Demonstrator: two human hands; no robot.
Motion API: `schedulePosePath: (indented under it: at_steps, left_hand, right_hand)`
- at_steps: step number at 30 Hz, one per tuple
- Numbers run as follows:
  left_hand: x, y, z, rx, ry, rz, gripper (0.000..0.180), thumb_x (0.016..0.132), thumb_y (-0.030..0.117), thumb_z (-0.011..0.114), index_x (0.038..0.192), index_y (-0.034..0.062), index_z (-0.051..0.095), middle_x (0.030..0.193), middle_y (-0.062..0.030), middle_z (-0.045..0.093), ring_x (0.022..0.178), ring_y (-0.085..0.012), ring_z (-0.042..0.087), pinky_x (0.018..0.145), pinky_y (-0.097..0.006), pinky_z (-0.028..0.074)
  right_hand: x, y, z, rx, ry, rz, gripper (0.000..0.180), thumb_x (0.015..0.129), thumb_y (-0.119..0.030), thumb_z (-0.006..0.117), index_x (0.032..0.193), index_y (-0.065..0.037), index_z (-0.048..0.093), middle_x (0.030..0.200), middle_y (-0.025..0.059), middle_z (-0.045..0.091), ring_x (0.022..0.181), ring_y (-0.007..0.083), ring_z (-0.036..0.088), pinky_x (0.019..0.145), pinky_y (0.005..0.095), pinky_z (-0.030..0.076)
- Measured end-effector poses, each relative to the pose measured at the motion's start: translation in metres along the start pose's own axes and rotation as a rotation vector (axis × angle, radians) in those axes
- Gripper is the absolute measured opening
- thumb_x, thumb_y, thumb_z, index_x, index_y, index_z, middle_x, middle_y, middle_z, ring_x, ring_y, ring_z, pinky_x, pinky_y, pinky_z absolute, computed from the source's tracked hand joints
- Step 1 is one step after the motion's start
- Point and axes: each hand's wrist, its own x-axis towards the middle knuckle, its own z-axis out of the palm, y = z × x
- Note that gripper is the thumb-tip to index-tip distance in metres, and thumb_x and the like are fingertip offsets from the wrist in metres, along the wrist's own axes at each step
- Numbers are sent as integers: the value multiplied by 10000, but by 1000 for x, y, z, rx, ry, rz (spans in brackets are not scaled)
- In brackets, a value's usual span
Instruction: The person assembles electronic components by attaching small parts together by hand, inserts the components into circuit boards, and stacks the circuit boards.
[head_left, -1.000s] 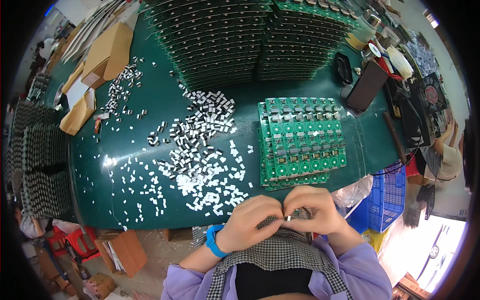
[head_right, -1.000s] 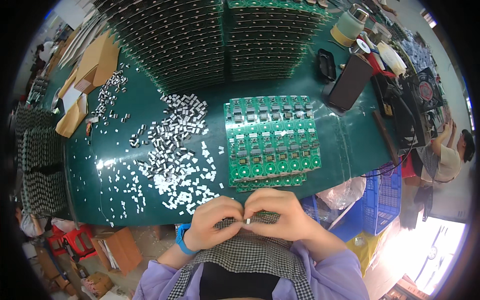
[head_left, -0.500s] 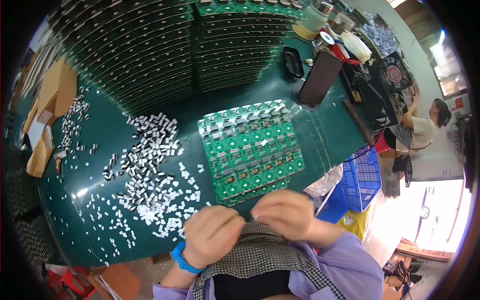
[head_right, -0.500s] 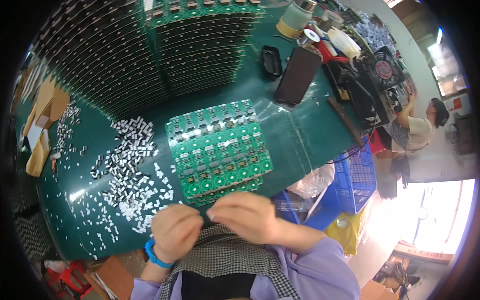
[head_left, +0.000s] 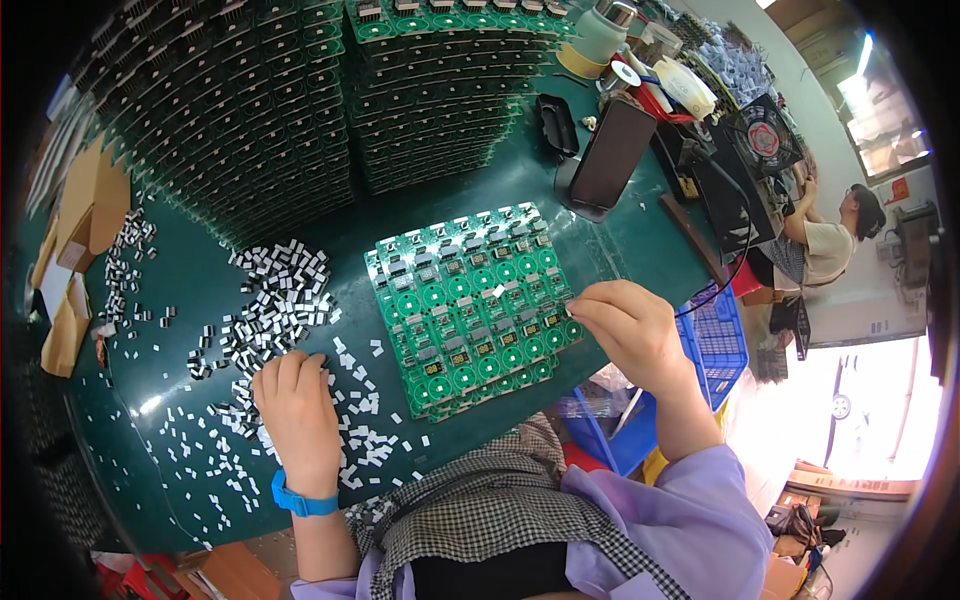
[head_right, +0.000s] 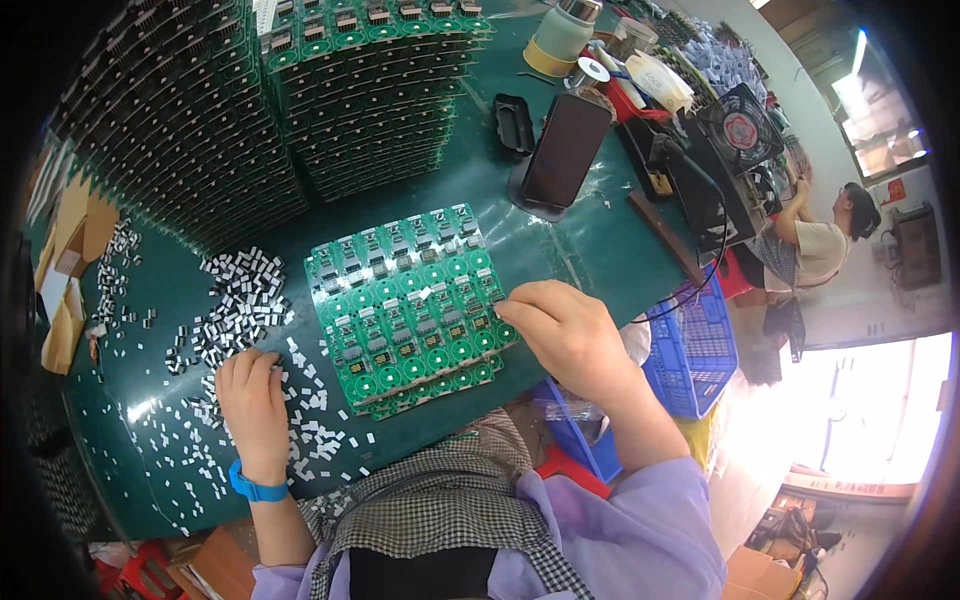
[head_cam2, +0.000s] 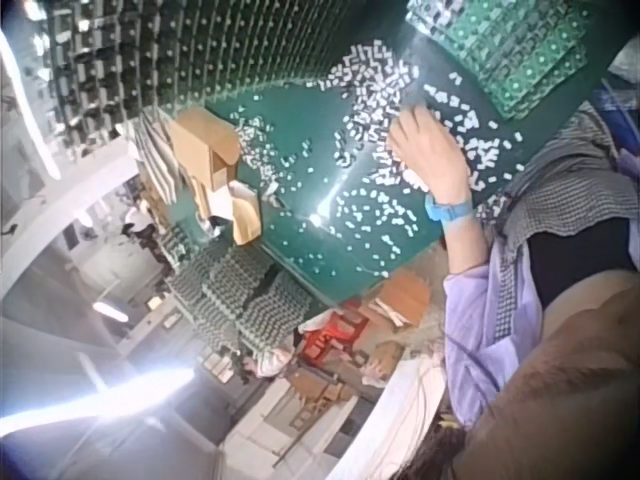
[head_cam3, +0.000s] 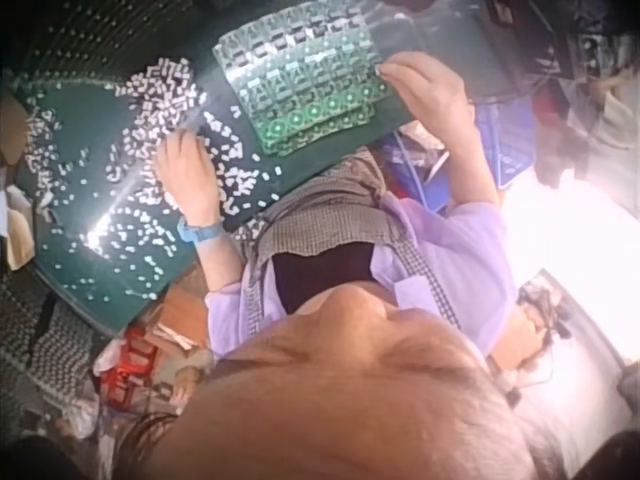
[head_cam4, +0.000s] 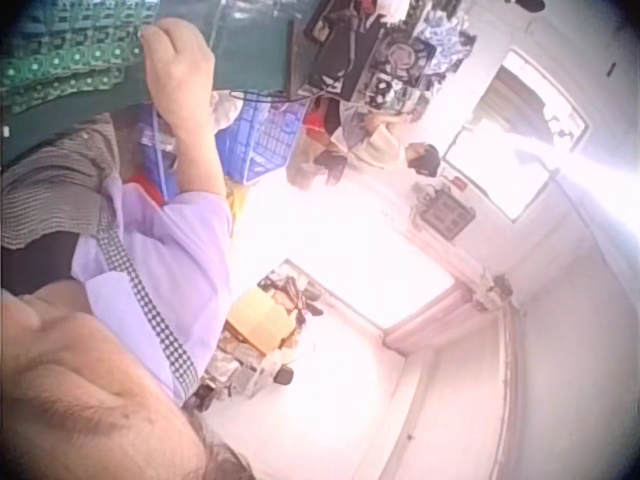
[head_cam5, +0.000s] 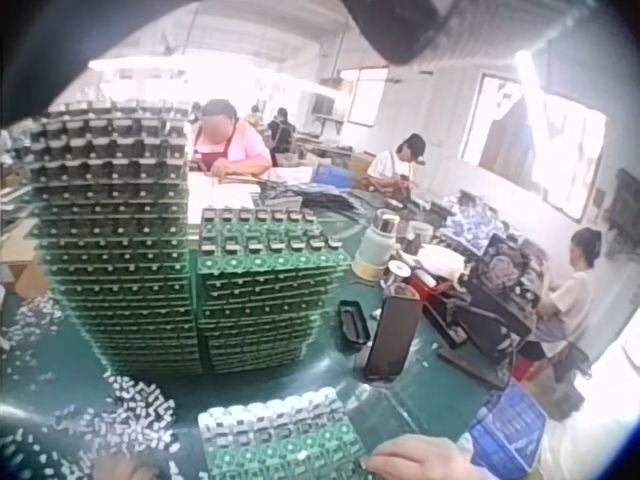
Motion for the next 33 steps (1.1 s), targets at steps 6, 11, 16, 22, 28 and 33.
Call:
schedulePosePath:
  at_steps: [6, 11, 16, 22, 28, 33]
  left_hand:
    - [0, 0, 2, -1, 24, -8, 153, 773, 6, 612, 925, -3, 624, 944, -103, 572, 934, -288, 512, 875, -420, 383]
    - [-2, 0, 2, -15, -6, -17, 174, 774, -1, 599, 947, -8, 617, 967, -108, 566, 951, -292, 506, 891, -429, 378]
    - [0, 10, -4, 34, -11, -17, 363, 747, -45, 563, 1109, -38, 570, 1149, -151, 534, 1091, -324, 474, 976, -456, 345]
    - [13, 58, -33, -434, -64, 169, 578, 751, -12, 608, 1307, -32, 452, 1341, -194, 453, 1239, -368, 419, 1047, -448, 314]
    - [20, 75, -16, -383, -114, 306, 780, 682, 102, 761, 1358, -16, 391, 1349, -196, 449, 1229, -370, 433, 1019, -439, 360]
    - [20, 75, -14, -402, -123, 299, 775, 685, 88, 759, 1358, -13, 388, 1340, -194, 453, 1232, -368, 430, 1018, -435, 363]
  right_hand:
    - [1, 0, -3, -10, -37, -38, 242, 667, 23, 652, 904, -22, 639, 881, 78, 618, 780, 237, 634, 639, 328, 524]
    - [0, 0, -6, 13, -35, -37, 232, 679, 16, 650, 907, -23, 637, 885, 78, 616, 787, 237, 633, 644, 328, 524]
    - [-2, 2, -3, 32, -28, -34, 209, 688, 5, 653, 892, -32, 632, 884, 74, 615, 793, 243, 631, 652, 335, 524]
    - [-1, 2, -3, 18, -36, -38, 197, 701, -3, 651, 894, -32, 630, 885, 74, 614, 802, 247, 631, 666, 340, 524]
    - [-1, 4, -6, 83, -74, -48, 178, 711, -8, 648, 887, -24, 635, 887, 75, 618, 808, 252, 632, 664, 341, 522]
    - [-7, 8, 0, 155, -37, -2, 151, 737, -52, 672, 884, -23, 653, 876, 76, 625, 782, 240, 627, 654, 333, 516]
